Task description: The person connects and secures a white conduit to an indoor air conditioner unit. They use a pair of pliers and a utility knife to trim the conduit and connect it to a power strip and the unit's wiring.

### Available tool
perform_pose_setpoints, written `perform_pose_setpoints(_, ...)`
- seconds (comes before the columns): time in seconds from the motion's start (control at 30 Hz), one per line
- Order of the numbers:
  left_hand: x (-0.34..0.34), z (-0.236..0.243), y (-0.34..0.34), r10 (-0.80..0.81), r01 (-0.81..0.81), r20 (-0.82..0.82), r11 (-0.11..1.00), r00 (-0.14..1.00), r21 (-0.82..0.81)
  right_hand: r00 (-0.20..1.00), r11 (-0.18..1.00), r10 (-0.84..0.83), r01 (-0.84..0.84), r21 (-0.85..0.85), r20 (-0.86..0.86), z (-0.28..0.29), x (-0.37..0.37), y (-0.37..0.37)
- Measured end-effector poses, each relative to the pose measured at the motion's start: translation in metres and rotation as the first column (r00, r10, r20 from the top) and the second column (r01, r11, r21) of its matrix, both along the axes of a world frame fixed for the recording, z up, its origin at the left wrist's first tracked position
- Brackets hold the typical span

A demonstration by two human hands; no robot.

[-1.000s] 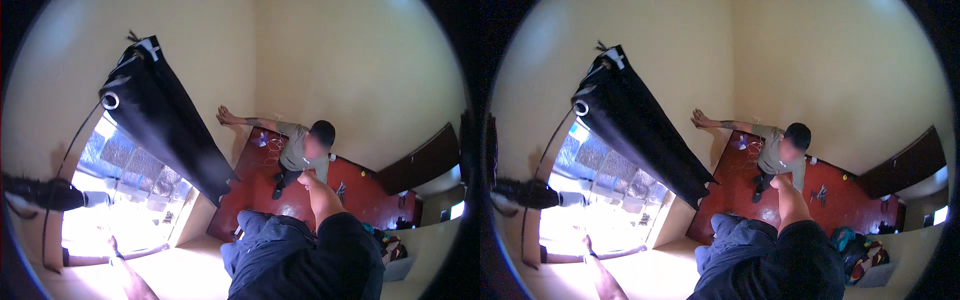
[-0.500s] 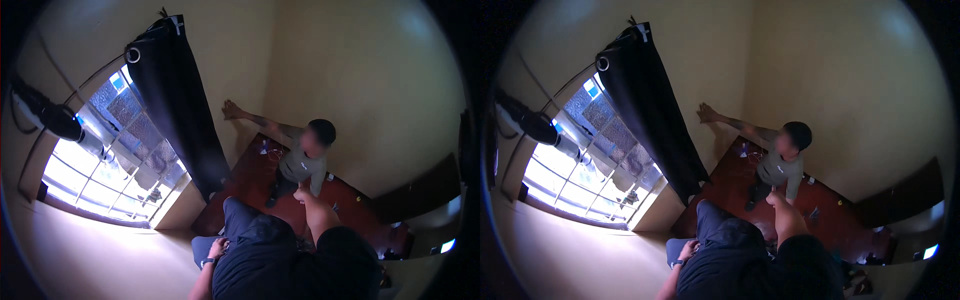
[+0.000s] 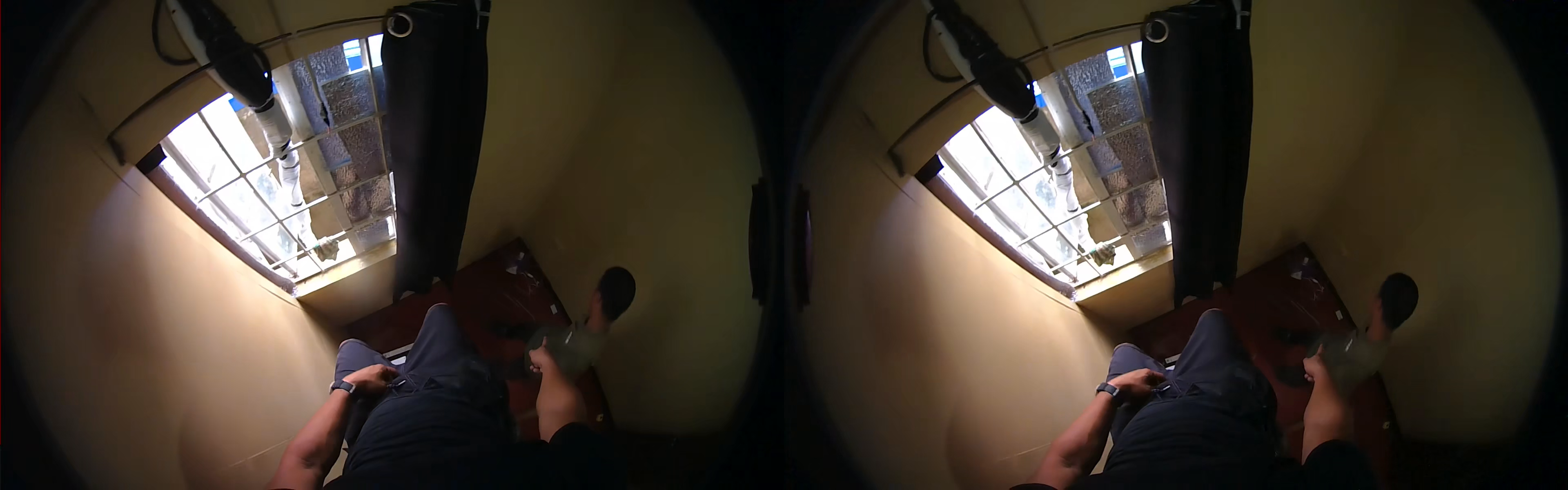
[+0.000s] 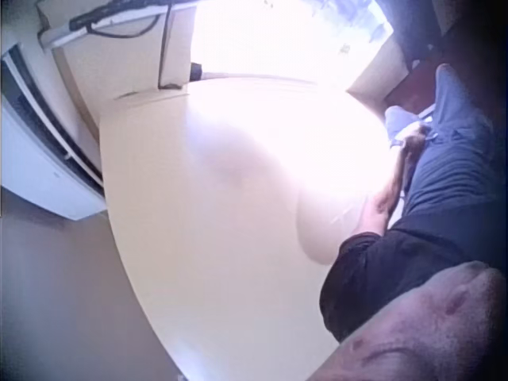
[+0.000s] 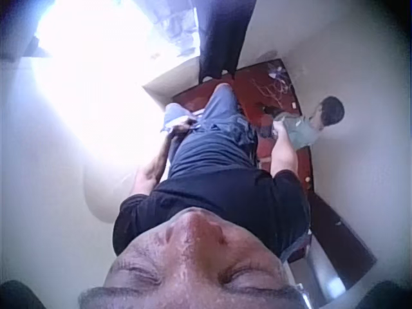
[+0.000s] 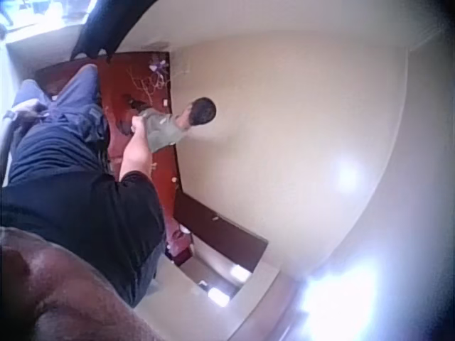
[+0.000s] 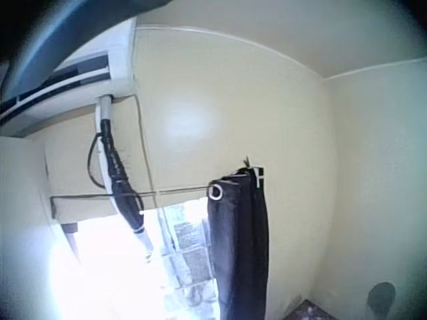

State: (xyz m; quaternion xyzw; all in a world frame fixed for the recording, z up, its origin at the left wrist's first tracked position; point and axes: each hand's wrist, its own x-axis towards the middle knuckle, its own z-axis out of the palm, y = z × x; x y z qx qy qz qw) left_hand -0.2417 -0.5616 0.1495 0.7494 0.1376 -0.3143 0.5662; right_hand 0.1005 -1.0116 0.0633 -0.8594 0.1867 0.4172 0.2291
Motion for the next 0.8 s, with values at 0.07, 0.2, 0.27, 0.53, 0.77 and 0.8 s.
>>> perform_pose_setpoints(0.07,-0.005,-0.01,0.008,0.009,-0.015,-0.046,0.992,0.999,-0.126,0.999,0.999,-0.038,0.037,0.035,0.036,-0.008,0.011,0.0)
perform_pose_setpoints(0.2,-0.02,-0.028,0.007,0.027,-0.009,0.166,0.994,0.986,-0.107,0.985,0.967,-0.168,0.156,0.201,0.042,-0.021,0.022,0.026)
perform_pose_setpoints(0.27,-0.025,-0.053,-0.004,-0.02,0.014,0.272,1.0,0.962,0.026,0.986,0.977,-0.146,0.13,0.171,0.083,-0.036,0.021,0.029)
perform_pose_setpoints(0.53,0.001,-0.05,0.001,-0.103,0.047,0.288,0.979,0.952,0.196,0.985,0.985,-0.117,0.131,0.108,-0.128,-0.042,-0.014,0.051)
perform_pose_setpoints(0.77,0.119,0.034,0.182,0.214,-0.547,0.658,0.758,0.722,0.354,0.995,0.998,0.022,-0.016,0.059,-0.097,-0.013,-0.024,0.071)
perform_pose_setpoints(0.8,0.129,0.055,0.216,0.304,-0.695,0.733,0.65,0.608,0.308,0.989,0.994,0.106,-0.103,0.04,-0.104,-0.01,-0.023,0.076)
